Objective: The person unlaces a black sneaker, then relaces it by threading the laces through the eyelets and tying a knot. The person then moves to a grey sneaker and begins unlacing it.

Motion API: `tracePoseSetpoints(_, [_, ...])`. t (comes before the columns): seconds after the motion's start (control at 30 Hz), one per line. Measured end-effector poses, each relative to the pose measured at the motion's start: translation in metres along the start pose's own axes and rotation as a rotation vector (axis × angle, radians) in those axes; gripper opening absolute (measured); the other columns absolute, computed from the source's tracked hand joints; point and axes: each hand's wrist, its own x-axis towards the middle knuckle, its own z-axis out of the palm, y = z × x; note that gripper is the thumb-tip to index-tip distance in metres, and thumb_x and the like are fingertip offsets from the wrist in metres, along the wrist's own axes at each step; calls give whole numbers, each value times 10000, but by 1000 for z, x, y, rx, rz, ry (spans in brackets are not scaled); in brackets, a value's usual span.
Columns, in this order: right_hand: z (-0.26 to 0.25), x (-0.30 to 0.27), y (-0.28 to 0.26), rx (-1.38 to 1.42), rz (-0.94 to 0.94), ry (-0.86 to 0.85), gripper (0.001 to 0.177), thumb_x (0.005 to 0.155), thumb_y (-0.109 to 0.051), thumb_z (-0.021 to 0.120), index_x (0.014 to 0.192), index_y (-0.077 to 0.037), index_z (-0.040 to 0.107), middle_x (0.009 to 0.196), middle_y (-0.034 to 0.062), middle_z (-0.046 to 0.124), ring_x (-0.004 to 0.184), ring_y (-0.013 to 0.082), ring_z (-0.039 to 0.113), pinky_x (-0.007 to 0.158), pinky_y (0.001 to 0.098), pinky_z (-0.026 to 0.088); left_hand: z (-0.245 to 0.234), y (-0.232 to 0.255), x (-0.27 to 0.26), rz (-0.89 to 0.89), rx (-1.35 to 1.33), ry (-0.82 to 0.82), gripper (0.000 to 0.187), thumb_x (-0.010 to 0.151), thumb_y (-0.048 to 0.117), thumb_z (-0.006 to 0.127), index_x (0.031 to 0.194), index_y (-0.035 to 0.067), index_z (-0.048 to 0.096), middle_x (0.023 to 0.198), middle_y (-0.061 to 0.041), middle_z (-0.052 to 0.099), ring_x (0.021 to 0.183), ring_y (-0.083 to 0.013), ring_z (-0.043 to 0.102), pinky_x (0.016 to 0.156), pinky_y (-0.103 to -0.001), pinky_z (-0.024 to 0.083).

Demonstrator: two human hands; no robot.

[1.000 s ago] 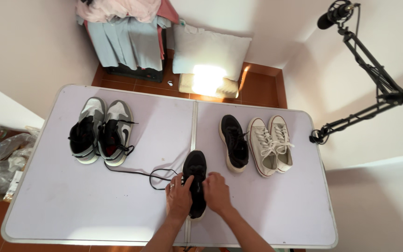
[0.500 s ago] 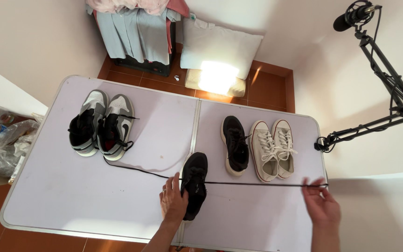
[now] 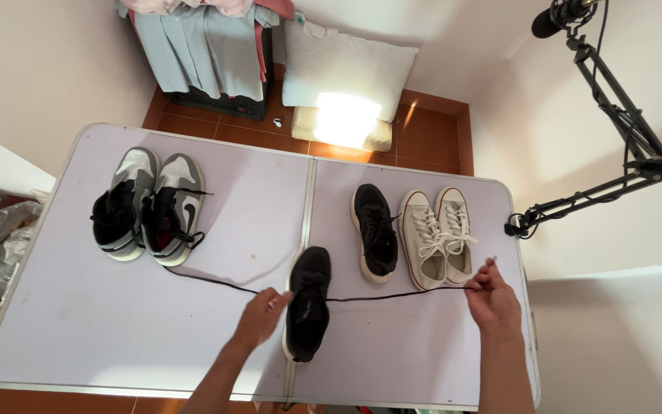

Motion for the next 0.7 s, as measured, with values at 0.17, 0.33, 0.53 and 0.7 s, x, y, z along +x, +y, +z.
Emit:
tracePoseSetpoints(0.17, [-24, 9, -15, 167, -17, 149, 120, 1102, -164, 504, 1065, -137, 615, 858, -60, 540, 652, 44, 432, 644, 241, 368, -13, -26, 19, -89, -342, 142, 288, 986, 339, 584, 925, 57, 600, 910, -90, 695, 782, -182, 733, 611, -378, 622])
tracePoseSetpoints(0.33, [-45, 13, -9, 229, 26, 301, 177, 1115, -187, 450, 1043, -145, 606, 872, -68, 566, 649, 25, 456, 640, 234, 365, 4, -17, 21, -200, -620, 233, 272, 1044, 276, 498, 1001, 11, 539, 920, -137, 684, 688, -230, 741, 568, -372, 618])
tracePoseSetpoints(0.53, [-55, 7, -8, 207, -24, 326, 204, 1134, -188, 431, 1022, -139, 593, 849, -63, 541, 635, 32, 449, 634, 237, 362, 8, -6, 11, -186, -626, 311, 283, 1054, 269, 476, 1008, -3, 542, 902, -141, 693, 646, -228, 734, 552, -351, 615])
tracePoseSetpoints(0.7, [-59, 7, -31, 255, -30, 355, 240, 1102, -90, 373, 968, -166, 557, 793, -67, 496, 597, 53, 383, 611, 258, 349, 10, -5, 16, -173, -616, 305, 276, 1049, 276, 490, 1016, 6, 540, 893, -155, 693, 642, -238, 738, 552, -353, 599])
